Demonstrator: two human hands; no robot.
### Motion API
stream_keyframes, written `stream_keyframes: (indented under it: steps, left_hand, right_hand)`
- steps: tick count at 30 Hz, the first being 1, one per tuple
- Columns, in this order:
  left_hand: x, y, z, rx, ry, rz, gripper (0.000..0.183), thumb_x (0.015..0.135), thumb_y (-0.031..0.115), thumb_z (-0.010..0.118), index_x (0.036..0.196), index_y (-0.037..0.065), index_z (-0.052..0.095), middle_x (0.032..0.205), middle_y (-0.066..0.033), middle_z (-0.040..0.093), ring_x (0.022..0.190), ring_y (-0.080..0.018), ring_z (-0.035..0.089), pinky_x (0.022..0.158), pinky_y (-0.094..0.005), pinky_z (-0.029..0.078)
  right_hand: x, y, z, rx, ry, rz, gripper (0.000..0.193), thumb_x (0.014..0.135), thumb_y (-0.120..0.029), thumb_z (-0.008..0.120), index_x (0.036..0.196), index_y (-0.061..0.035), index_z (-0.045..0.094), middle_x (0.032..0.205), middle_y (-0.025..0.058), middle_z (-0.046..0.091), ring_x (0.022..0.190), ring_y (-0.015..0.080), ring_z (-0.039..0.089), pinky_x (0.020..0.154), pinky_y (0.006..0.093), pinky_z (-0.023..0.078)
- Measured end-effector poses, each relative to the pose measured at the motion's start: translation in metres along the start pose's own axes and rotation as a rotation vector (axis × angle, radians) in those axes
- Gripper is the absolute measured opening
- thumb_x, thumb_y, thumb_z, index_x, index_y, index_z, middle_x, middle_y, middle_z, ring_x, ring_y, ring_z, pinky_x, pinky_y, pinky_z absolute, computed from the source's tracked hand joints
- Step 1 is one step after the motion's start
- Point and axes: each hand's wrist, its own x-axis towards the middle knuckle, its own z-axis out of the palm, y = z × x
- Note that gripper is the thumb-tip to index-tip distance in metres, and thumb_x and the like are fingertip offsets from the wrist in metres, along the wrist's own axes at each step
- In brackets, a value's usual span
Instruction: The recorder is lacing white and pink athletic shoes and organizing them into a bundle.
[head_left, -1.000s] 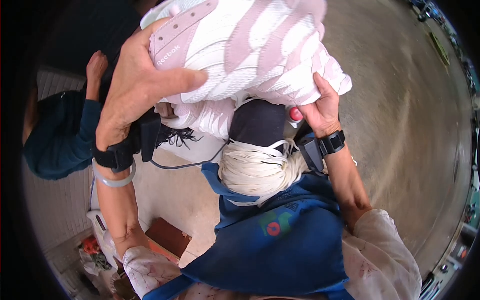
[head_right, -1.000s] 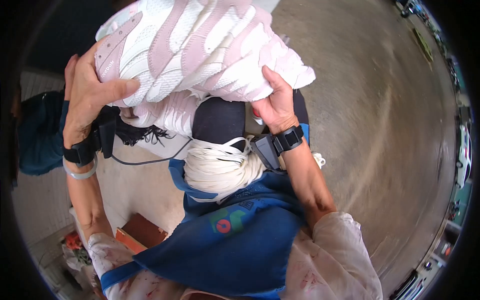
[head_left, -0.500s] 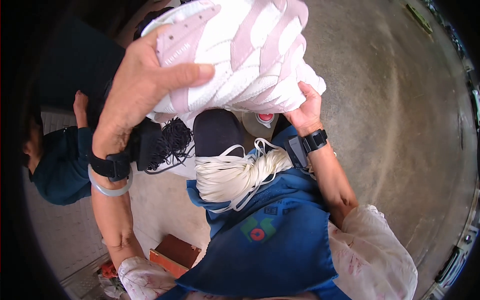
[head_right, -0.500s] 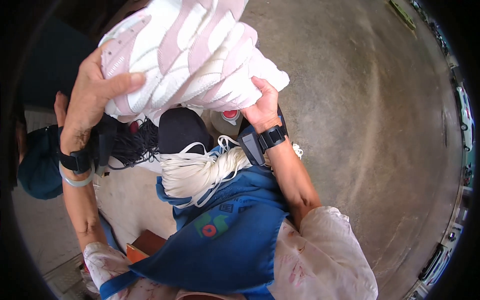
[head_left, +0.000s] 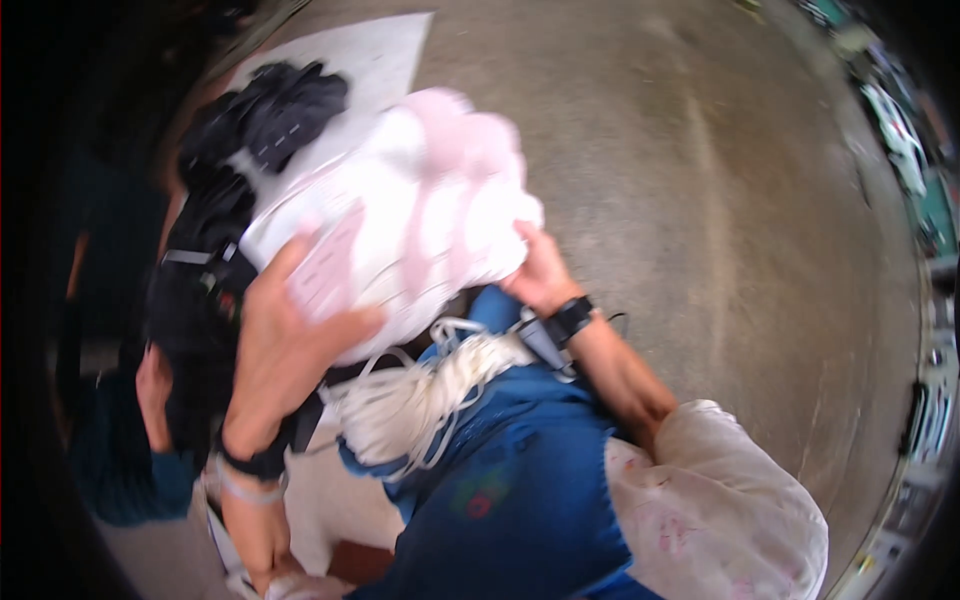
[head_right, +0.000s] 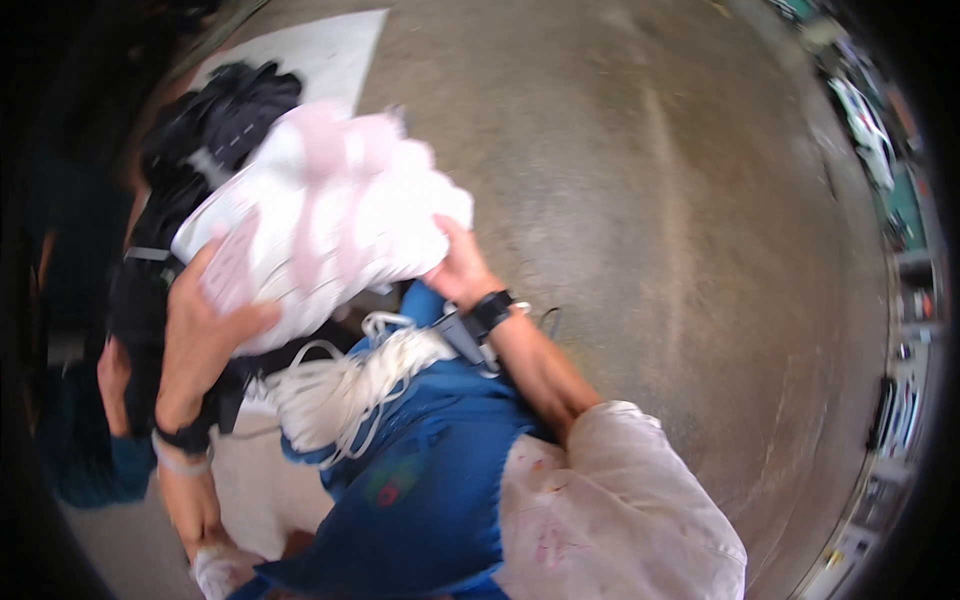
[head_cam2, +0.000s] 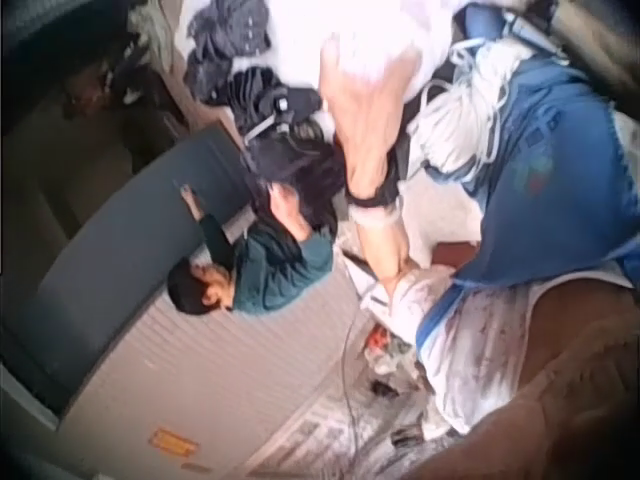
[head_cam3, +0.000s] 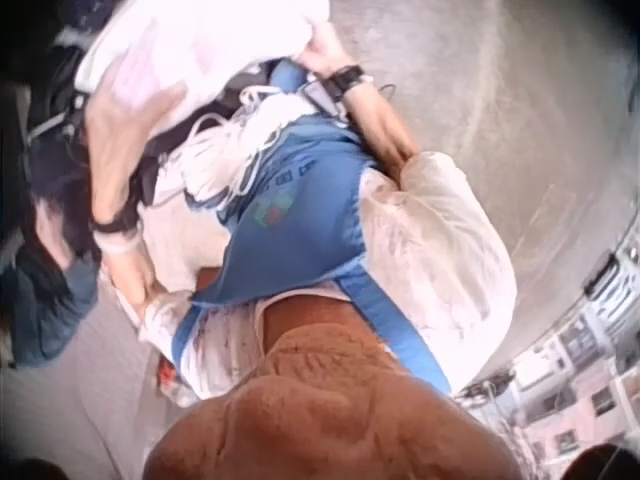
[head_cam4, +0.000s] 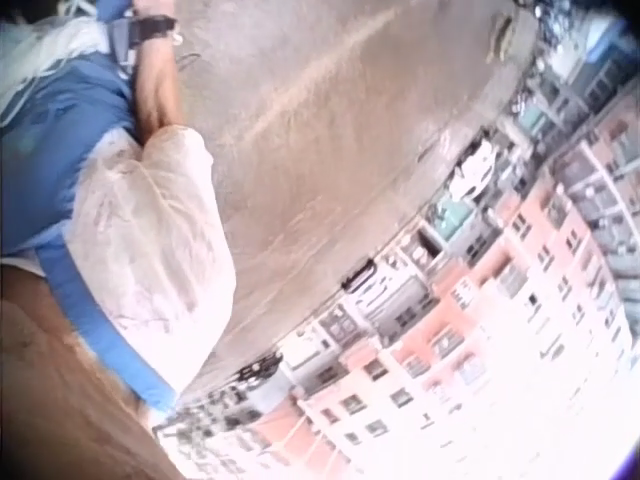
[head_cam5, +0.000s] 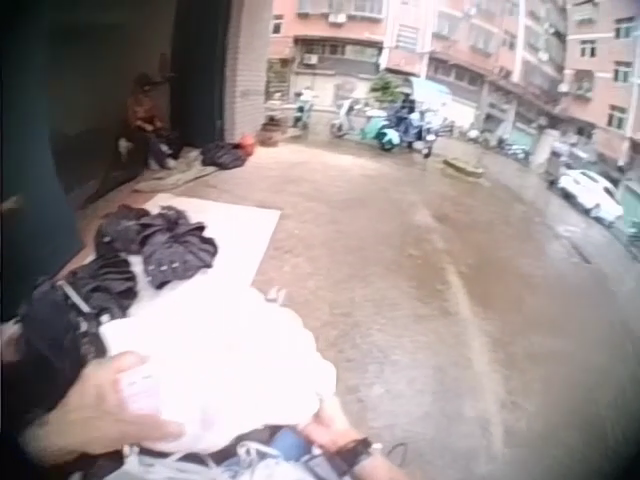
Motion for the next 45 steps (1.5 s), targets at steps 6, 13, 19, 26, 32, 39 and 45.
stream_keyframes:
  steps: [6, 13, 19, 26, 32, 39, 45]
  left_hand:
    - [0.006, 0.009, -0.005, 0.044, -0.104, -0.056, 0.074, 0.058, 0.013, 0.074, 0.124, -0.009, 0.049, 0.107, -0.0136, 0.06, 0.096, -0.019, 0.057, 0.088, -0.0285, 0.044]
    - [0.0, 0.003, -0.017, 0.119, -0.16, -0.071, 0.077, 0.066, 0.019, 0.073, 0.13, -0.009, 0.042, 0.119, -0.0202, 0.053, 0.111, -0.029, 0.05, 0.1, -0.036, 0.036]
    - [0.009, 0.007, -0.011, 0.083, -0.362, -0.058, 0.072, 0.071, 0.013, 0.074, 0.13, -0.013, 0.041, 0.118, -0.0207, 0.056, 0.108, -0.0267, 0.052, 0.098, -0.0339, 0.038]
    - [0.015, -0.021, -0.012, 0.109, -0.366, 0.084, 0.063, 0.077, 0.018, 0.072, 0.125, -0.011, 0.045, 0.112, -0.0193, 0.059, 0.1, -0.0257, 0.056, 0.086, -0.0338, 0.046]
    - [-0.009, -0.009, 0.001, 0.148, -0.22, 0.049, 0.058, 0.077, 0.023, 0.075, 0.118, -0.007, 0.047, 0.092, -0.0138, 0.058, 0.082, -0.021, 0.055, 0.074, -0.0327, 0.047]
    - [-0.012, -0.021, -0.003, 0.0, -0.307, 0.051, 0.057, 0.072, 0.009, 0.074, 0.119, -0.004, 0.045, 0.101, -0.0122, 0.051, 0.091, -0.0188, 0.049, 0.076, -0.0309, 0.045]
    - [-0.028, -0.031, -0.006, 0.046, -0.195, 0.197, 0.046, 0.078, 0.004, 0.068, 0.119, -0.004, 0.05, 0.112, -0.015, 0.055, 0.102, -0.0219, 0.052, 0.089, -0.0321, 0.044]
  right_hand:
    - [0.011, -0.002, -0.019, -0.052, -0.104, -0.093, 0.042, 0.099, -0.033, 0.042, 0.132, -0.006, 0.046, 0.131, 0.0101, 0.054, 0.116, 0.0209, 0.055, 0.101, 0.0415, 0.044]
    - [-0.008, 0.001, -0.034, -0.647, 0.366, -0.187, 0.042, 0.088, -0.041, 0.063, 0.099, -0.0005, 0.061, 0.077, 0.0007, 0.061, 0.058, 0.0093, 0.055, 0.046, 0.0254, 0.046]
    - [-0.075, -0.088, 0.058, -1.262, 0.338, -0.921, 0.038, 0.085, -0.024, 0.063, 0.113, 0.0009, 0.056, 0.101, 0.0157, 0.061, 0.094, 0.025, 0.06, 0.082, 0.0351, 0.048]
    - [-0.094, 0.003, 0.202, -1.801, -0.672, -1.44, 0.068, 0.071, -0.041, 0.074, 0.122, -0.0021, 0.051, 0.119, 0.0208, 0.05, 0.109, 0.0355, 0.051, 0.093, 0.0447, 0.039]
    - [-0.062, 0.002, 0.185, -2.189, -0.683, -0.78, 0.091, 0.064, -0.064, 0.069, 0.127, -0.0029, 0.047, 0.115, 0.0221, 0.049, 0.104, 0.0371, 0.052, 0.089, 0.0444, 0.037]
    - [-0.054, 0.004, 0.172, -2.19, -0.44, -1.021, 0.082, 0.067, -0.07, 0.062, 0.116, -0.0047, 0.058, 0.093, 0.0191, 0.059, 0.094, 0.0357, 0.056, 0.076, 0.0419, 0.044]
    - [-0.025, 0.007, 0.165, -2.101, -0.544, -1.096, 0.065, 0.07, -0.062, 0.064, 0.096, -0.0022, 0.065, 0.079, 0.0177, 0.056, 0.077, 0.0342, 0.057, 0.065, 0.043, 0.045]
